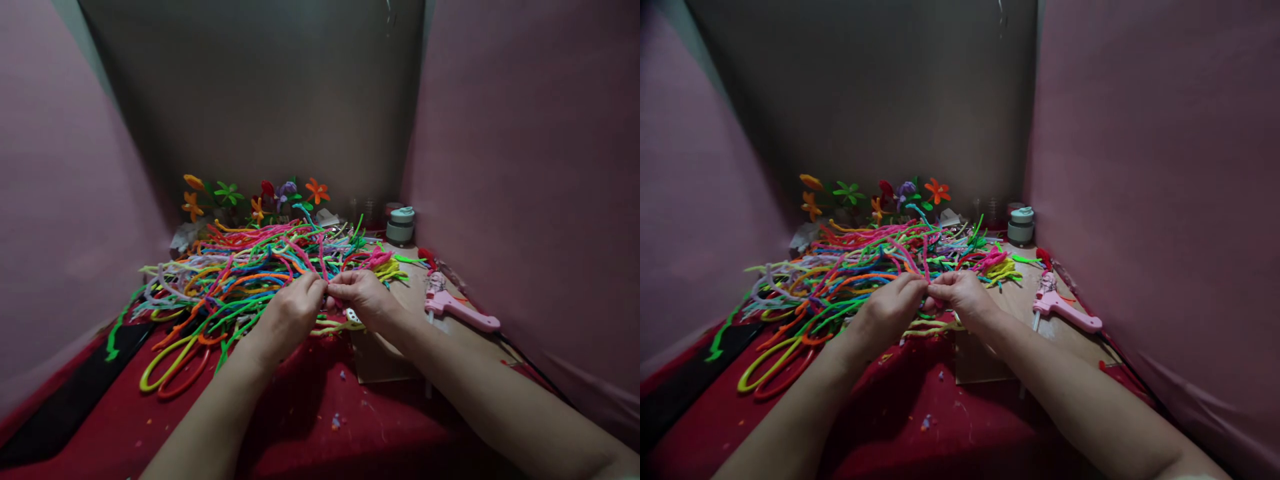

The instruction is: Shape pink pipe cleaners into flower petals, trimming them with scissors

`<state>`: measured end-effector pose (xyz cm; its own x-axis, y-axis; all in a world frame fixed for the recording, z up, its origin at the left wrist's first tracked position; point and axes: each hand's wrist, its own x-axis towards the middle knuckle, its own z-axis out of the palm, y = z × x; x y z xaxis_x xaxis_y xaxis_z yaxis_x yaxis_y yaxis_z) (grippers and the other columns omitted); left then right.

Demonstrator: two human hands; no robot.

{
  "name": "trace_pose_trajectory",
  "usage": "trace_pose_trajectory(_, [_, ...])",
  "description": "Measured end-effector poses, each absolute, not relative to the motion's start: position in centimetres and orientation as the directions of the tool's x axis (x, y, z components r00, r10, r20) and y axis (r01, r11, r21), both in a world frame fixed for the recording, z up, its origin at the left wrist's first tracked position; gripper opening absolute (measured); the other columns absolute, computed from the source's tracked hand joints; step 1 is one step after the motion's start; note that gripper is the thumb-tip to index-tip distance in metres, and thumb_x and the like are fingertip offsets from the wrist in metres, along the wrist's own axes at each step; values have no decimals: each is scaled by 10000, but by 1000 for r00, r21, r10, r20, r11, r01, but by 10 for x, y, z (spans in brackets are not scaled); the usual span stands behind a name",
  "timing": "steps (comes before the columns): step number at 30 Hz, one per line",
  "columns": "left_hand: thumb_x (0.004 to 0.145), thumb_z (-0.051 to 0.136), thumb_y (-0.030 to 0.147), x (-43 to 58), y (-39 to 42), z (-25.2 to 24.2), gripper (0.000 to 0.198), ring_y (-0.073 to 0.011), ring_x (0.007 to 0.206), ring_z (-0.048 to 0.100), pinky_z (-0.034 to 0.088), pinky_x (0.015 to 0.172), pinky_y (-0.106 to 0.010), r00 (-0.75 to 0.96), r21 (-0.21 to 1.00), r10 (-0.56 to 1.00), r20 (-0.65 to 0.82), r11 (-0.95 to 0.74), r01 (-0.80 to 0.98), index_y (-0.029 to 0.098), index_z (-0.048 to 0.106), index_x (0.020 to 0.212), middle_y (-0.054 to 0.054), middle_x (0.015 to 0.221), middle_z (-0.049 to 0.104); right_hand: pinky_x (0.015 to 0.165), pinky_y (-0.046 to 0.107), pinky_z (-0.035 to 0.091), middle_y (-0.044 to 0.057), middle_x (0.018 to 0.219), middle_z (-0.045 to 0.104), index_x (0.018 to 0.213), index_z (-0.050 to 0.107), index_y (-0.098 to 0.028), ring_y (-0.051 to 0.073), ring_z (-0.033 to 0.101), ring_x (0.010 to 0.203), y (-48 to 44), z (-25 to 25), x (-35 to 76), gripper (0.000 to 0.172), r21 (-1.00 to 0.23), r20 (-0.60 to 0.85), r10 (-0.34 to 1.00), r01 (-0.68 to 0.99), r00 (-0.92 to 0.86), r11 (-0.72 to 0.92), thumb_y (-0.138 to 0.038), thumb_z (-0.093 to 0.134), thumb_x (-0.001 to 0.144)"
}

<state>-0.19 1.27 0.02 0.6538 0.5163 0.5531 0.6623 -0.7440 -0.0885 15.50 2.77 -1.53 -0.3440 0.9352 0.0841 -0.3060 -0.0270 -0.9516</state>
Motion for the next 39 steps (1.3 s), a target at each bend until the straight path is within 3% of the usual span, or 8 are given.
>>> trace_pose_trajectory(5, [867, 377, 188, 3, 5, -2, 165, -150, 677, 515, 429, 585, -257, 667, -226, 534, 519, -667, 710, 139, 514, 790, -54, 763, 544, 471, 211, 357, -2, 484, 578, 536, 579, -112, 75, 486, 443, 29, -18, 155, 231, -963, 94, 934, -269, -346, -2, -293, 709, 594])
trace_pose_trajectory(19, [863, 389, 193, 8, 12, -13, 135, -145, 670, 527, 438, 590, -247, 559, -147, 463, 688, -665, 732, 146, 486, 783, -42, 713, 536, 437, 210, 344, -9, 451, 577, 545, 564, -126, 72, 472, 392, 30, -16, 157, 172, -955, 105, 926, -295, -362, -7, -243, 658, 628])
trace_pose_trajectory(26, [832, 438, 149, 12, 11, -11, 78, -120, 682, 552, 443, 642, -227, 393, 79, 491, 777, -697, 713, 145, 516, 835, -29, 735, 573, 437, 217, 366, -11, 455, 583, 560, 577, -123, 74, 476, 383, 28, -14, 158, 127, -943, 108, 919, -331, -379, -26, -204, 649, 626])
trace_pose_trajectory(33, [805, 479, 183, 13, 7, -10, 83, -107, 644, 582, 458, 625, -225, 246, 297, 613, 751, -646, 703, 165, 560, 810, -7, 710, 611, 434, 209, 370, -11, 456, 585, 555, 584, -119, 68, 473, 375, 25, -8, 158, 108, -927, 110, 916, -373, -387, -46, -187, 651, 605])
trace_pose_trajectory(39, [833, 432, 252, 4, 11, 1, 137, -102, 563, 609, 486, 553, -219, 120, 689, 809, 575, -558, 462, 165, 527, 880, 6, 676, 636, 418, 205, 350, -1, 442, 586, 519, 548, -127, 65, 452, 367, 23, -4, 158, 167, -918, 3, 939, -373, -343, -133, -208, 688, 561])
